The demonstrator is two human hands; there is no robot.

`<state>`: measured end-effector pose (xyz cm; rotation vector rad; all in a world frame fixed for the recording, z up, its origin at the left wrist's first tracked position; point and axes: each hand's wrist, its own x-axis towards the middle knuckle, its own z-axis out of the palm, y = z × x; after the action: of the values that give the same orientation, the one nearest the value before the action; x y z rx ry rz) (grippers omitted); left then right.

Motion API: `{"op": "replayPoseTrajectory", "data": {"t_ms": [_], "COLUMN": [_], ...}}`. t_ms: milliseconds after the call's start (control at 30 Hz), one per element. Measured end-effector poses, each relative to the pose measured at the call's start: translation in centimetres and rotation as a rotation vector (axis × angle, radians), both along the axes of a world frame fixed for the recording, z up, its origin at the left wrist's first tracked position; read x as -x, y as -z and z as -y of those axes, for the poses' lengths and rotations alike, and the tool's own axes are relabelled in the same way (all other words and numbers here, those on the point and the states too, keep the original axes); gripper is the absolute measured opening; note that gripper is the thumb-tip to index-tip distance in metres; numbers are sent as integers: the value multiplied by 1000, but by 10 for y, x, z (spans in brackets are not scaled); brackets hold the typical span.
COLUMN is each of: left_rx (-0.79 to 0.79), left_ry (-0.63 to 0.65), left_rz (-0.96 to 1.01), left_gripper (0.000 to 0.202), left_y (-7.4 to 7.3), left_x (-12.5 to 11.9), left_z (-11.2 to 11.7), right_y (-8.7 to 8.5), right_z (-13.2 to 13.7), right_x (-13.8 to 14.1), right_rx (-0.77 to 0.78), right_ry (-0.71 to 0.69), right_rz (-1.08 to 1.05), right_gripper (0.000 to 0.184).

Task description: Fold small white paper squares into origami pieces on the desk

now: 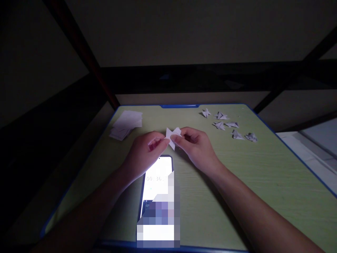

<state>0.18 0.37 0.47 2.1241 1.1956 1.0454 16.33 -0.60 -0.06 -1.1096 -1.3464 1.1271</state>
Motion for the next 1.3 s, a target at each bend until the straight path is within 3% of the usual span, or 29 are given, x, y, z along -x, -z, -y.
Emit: {"op": "replayPoseTrajectory", "data": {"t_ms": [633, 1300], "left_rx": [-80, 22], "left_ry": [-4, 69], "left_rz": [21, 160], "left_gripper": [15, 10], "left_y": [-1, 2], "left_x": [3, 2], "left_z": [-3, 0], "right_y": [-3, -1], "right_z": [1, -3], "right_x": [-3, -4], "right_rx": [-6, 4], "right_ry": [-63, -22], "right_rz": [-64, -87], "right_gripper": [13, 11]}}
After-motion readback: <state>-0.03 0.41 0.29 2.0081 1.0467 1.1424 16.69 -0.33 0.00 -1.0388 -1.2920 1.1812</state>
